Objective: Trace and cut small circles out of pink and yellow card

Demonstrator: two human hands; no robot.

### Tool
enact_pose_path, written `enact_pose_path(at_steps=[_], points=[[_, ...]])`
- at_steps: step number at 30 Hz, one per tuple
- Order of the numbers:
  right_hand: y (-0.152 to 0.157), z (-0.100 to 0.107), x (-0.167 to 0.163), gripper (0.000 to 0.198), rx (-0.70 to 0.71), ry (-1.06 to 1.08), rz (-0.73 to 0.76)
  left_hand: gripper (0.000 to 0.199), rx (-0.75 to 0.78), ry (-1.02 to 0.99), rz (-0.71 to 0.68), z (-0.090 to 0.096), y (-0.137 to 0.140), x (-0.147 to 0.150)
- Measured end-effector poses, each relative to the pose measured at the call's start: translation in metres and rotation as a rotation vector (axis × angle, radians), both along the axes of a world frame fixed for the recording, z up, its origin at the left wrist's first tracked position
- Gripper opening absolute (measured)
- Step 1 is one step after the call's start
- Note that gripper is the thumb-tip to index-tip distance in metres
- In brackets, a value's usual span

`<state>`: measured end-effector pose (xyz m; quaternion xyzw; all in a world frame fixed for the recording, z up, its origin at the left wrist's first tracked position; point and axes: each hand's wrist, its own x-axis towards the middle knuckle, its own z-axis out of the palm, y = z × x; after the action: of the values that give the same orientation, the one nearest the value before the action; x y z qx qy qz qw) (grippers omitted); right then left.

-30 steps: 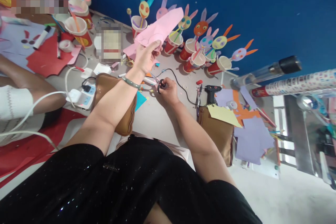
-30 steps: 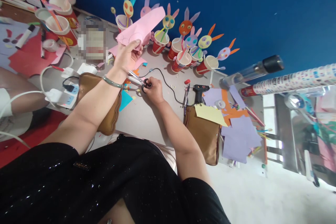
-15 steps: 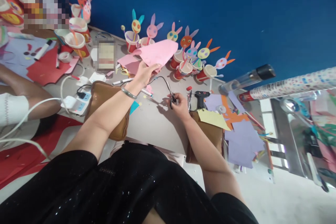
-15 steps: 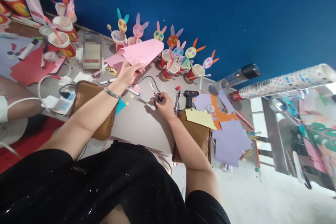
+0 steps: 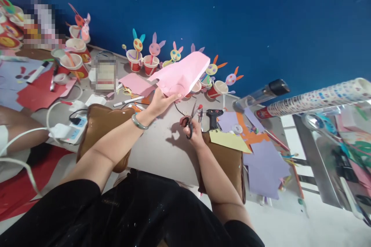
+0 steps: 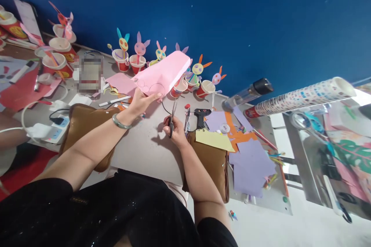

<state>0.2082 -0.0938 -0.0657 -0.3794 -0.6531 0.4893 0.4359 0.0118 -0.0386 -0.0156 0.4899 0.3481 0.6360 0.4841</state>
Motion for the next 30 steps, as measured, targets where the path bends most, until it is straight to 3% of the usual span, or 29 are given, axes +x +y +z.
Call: enact_pose_path(at_steps=[4, 10, 15, 20, 25, 30], points=[[-0.003, 0.0, 0.0, 0.049, 0.001, 0.07, -0.026, 0.042, -0.029, 0.095, -0.007, -0.009, -0.003, 0.009], [0.0, -0.005, 0.011, 0.042, 0.014, 0.208, -0.34, 0.026, 0.01, 0.138, -0.143, -0.024, -0.018, 0.031], [0.002, -0.013, 0.018, 0.045, -0.017, 0.208, -0.465, 0.026, -0.031, 0.168, -0.23, -0.027, -0.02, 0.035], [0.002, -0.018, 0.019, 0.045, -0.04, 0.101, -0.502, 0.03, -0.091, 0.203, -0.238, -0.029, -0.02, 0.035], [0.003, -0.019, 0.02, 0.041, 0.038, 0.02, -0.499, 0.033, -0.092, 0.225, -0.243, -0.033, -0.018, 0.035], [-0.002, -0.01, 0.014, 0.034, 0.152, 0.0, -0.41, 0.037, -0.061, 0.142, -0.094, -0.015, -0.003, 0.022]])
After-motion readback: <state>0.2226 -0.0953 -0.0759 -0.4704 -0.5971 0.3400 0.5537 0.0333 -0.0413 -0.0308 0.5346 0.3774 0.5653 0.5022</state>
